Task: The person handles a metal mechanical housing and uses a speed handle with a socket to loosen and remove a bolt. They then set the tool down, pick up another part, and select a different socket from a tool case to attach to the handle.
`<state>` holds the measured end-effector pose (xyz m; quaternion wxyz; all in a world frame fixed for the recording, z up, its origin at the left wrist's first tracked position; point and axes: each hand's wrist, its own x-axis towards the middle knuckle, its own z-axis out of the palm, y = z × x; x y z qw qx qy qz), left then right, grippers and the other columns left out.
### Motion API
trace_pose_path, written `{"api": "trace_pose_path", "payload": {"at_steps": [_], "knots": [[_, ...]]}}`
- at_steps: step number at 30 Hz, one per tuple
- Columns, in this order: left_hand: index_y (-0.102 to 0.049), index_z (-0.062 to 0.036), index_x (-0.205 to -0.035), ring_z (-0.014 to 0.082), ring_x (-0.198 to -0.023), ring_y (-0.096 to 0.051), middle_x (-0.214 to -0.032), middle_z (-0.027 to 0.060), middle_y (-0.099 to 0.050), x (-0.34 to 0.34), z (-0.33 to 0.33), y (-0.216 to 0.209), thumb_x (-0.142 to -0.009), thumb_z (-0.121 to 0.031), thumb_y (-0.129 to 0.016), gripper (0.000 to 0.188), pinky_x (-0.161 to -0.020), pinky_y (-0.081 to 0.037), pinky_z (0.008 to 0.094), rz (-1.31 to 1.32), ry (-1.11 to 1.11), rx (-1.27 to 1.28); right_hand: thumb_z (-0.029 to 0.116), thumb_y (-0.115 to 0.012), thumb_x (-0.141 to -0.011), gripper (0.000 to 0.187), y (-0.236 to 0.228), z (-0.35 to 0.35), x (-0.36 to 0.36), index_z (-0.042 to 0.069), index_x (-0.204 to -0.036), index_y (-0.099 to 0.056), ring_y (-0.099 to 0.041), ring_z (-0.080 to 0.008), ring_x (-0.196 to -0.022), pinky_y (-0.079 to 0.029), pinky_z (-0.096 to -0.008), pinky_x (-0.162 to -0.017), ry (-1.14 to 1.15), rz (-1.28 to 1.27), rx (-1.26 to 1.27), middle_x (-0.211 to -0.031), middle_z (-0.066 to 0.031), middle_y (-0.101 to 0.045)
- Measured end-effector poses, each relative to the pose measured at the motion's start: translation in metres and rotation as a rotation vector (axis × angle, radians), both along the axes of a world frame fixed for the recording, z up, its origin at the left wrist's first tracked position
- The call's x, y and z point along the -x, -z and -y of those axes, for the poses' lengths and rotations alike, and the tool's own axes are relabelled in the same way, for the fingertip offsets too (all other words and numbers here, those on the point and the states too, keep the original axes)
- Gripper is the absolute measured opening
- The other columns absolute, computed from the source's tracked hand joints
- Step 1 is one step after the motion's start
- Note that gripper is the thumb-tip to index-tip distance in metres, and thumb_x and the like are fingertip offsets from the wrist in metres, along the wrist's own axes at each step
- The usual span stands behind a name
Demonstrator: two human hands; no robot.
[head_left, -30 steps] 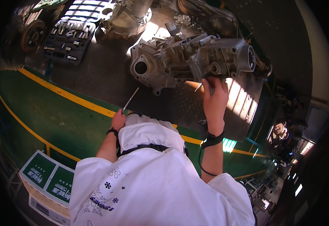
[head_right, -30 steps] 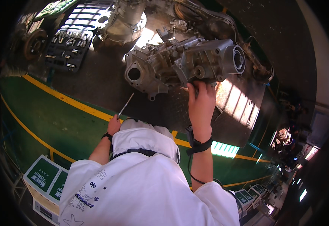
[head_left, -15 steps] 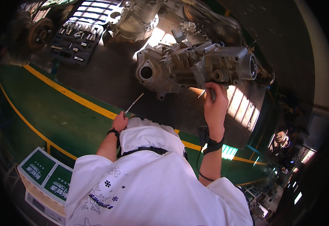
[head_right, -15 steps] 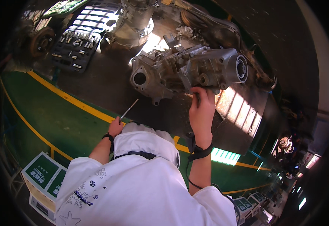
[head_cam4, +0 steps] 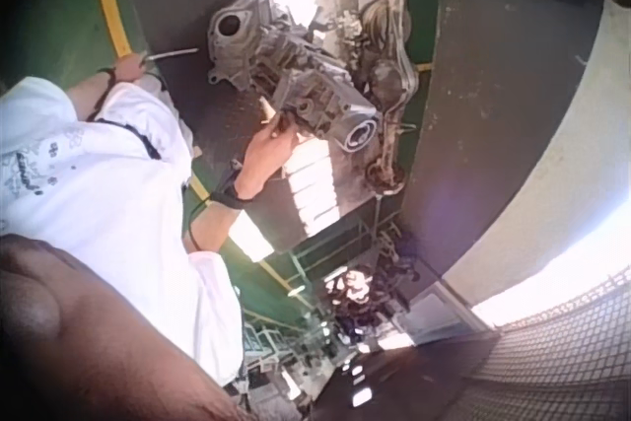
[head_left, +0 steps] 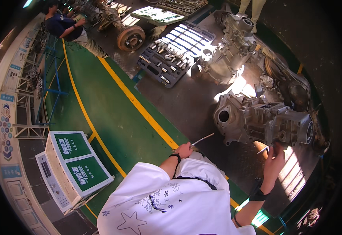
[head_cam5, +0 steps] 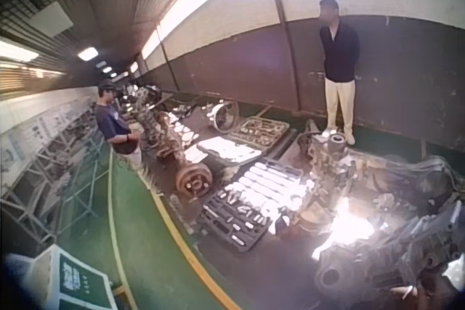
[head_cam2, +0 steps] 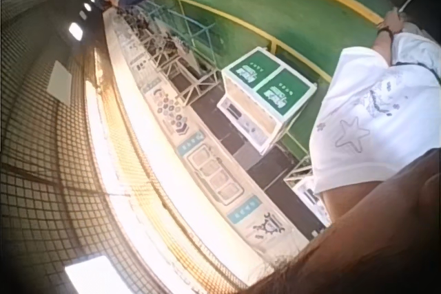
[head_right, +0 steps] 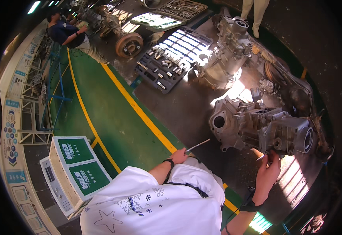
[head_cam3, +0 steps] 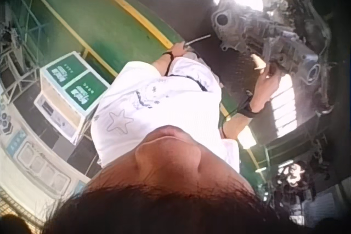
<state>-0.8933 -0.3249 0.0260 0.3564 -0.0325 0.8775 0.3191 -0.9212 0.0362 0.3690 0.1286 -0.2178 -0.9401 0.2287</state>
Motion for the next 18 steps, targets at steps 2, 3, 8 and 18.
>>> {"api": "trace_pose_path", "payload": {"at_steps": [2, 3, 8, 18], "knots": [[-0.055, -0.0016, -0.102, 0.0437, -0.092, -0.064, -0.096, 0.0248, -0.068, 0.001, -0.001, -0.001, -0.085, -0.025, -0.058, 0.030, -0.082, -0.050, 0.0499, 0.015, -0.008, -0.034, 0.013, -0.063, -0.093, 0.020, 0.000, -0.001, 0.001, -0.002, -0.106, -0.063, -0.064, -0.0343, -0.083, -0.048, -0.0407, -0.074, 0.026, 0.044, 0.081, -0.094, -0.0188, -0.068], [-0.055, -0.0018, -0.102, 0.0436, -0.092, -0.064, -0.096, 0.0246, -0.068, 0.001, -0.001, -0.002, -0.084, -0.025, -0.058, 0.030, -0.082, -0.051, 0.0495, 0.018, -0.003, -0.027, 0.012, -0.063, -0.093, 0.017, 0.000, -0.002, 0.002, -0.003, -0.101, -0.062, -0.063, -0.0359, -0.082, -0.047, -0.0413, -0.072, -0.039, 0.003, 0.010, -0.092, -0.0201, -0.067], [-0.055, -0.0026, -0.102, 0.0432, -0.093, -0.064, -0.097, 0.0242, -0.068, -0.001, -0.001, 0.000, -0.084, -0.026, -0.059, 0.030, -0.082, -0.051, 0.0491, 0.001, 0.027, -0.014, 0.008, -0.063, -0.091, 0.014, -0.006, -0.011, 0.008, -0.002, -0.099, -0.059, -0.056, -0.0424, -0.084, -0.045, -0.0473, -0.073, -0.158, 0.004, -0.029, -0.090, -0.0220, -0.061], [-0.054, -0.0041, -0.101, 0.0414, -0.083, -0.066, -0.087, 0.0215, -0.068, -0.015, -0.006, 0.016, -0.084, -0.026, -0.059, 0.028, -0.074, -0.052, 0.0489, -0.108, 0.020, 0.013, 0.006, -0.061, -0.089, 0.012, -0.019, -0.022, 0.005, 0.000, -0.100, -0.061, -0.054, -0.0399, -0.095, -0.045, -0.0484, -0.082, -0.373, -0.025, -0.167, -0.093, -0.0186, -0.060]]}}
